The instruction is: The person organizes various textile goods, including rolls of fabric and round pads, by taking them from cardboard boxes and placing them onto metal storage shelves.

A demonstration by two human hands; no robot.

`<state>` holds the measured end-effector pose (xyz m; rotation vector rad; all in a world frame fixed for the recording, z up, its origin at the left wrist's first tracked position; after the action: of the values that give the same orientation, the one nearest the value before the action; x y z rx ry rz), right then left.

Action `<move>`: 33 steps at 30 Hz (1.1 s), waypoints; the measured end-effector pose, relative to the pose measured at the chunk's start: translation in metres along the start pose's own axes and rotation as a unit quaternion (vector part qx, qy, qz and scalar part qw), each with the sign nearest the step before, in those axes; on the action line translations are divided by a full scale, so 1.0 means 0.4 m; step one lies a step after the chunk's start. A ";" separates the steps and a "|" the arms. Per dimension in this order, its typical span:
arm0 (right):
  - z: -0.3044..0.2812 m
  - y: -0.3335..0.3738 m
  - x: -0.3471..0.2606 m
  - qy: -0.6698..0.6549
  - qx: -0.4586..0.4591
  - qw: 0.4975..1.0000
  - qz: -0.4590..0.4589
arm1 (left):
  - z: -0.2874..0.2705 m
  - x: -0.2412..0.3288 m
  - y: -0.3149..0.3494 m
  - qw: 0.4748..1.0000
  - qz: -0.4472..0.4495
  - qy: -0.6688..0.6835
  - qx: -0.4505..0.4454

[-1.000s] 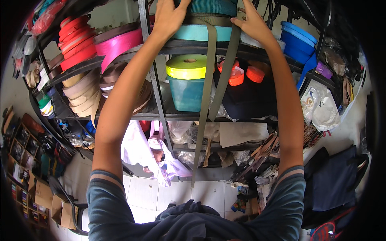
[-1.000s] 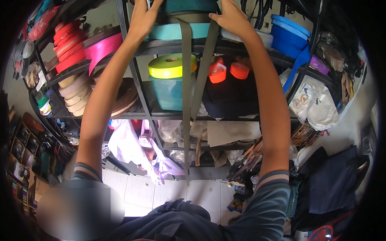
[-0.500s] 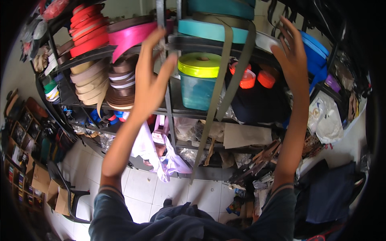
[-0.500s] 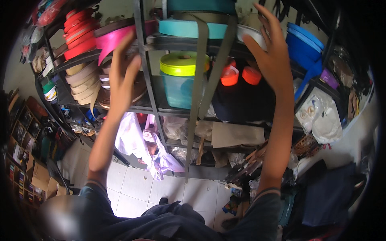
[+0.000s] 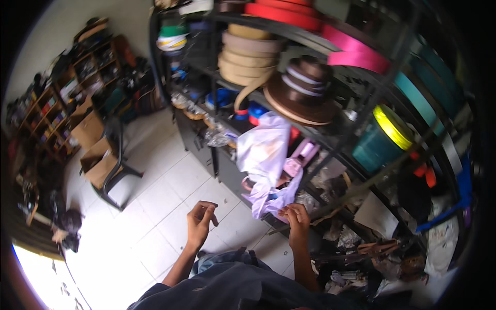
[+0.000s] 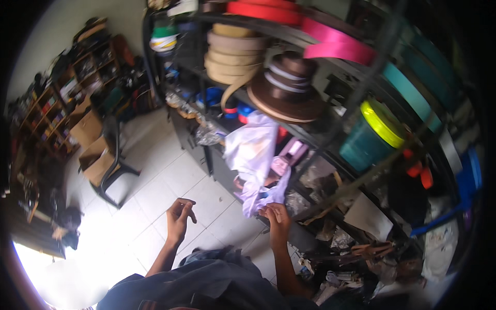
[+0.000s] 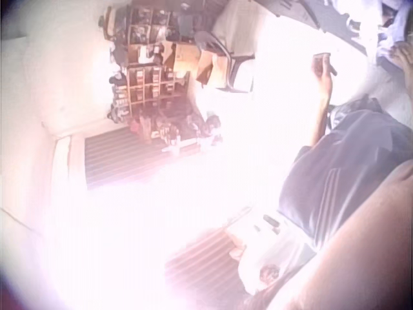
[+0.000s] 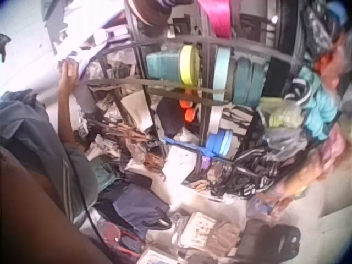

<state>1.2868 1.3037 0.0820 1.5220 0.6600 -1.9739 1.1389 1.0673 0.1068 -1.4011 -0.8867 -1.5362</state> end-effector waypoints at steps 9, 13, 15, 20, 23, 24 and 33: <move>0.554 0.122 0.277 -0.075 -0.293 0.908 0.289 | -0.618 0.041 0.103 0.969 0.016 -0.001 0.248; 0.773 0.186 0.322 0.023 -0.416 0.853 0.315 | -0.711 0.048 0.155 0.941 0.012 -0.035 0.335; 0.865 0.202 0.371 0.069 -0.458 0.846 0.263 | -0.783 -0.002 0.198 0.943 -0.093 -0.058 0.315; 1.066 0.200 0.502 0.038 -0.536 0.776 0.330 | -0.916 -0.152 0.261 0.890 -0.110 -0.002 0.442; 1.219 0.196 0.549 0.045 -0.554 0.785 0.274 | -0.957 -0.116 0.183 0.856 -0.084 -0.015 0.510; 1.260 0.185 0.582 0.048 -0.570 0.774 0.272 | -1.005 -0.120 0.171 0.874 -0.159 -0.080 0.453; 1.740 0.082 0.662 0.060 -0.638 0.710 0.291 | -1.357 -0.014 -0.094 0.827 -0.011 -0.040 0.560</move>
<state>0.7705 0.7745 -0.0123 0.7423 1.0805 -0.5464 0.8945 0.5859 0.0380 -0.5591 -1.5050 -0.6645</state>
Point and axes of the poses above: each hand's wrist, its own y-axis away from the middle knuckle, its own z-axis out of the palm, x = y × z, the point moved 3 cm from there along -y, towards the middle knuckle
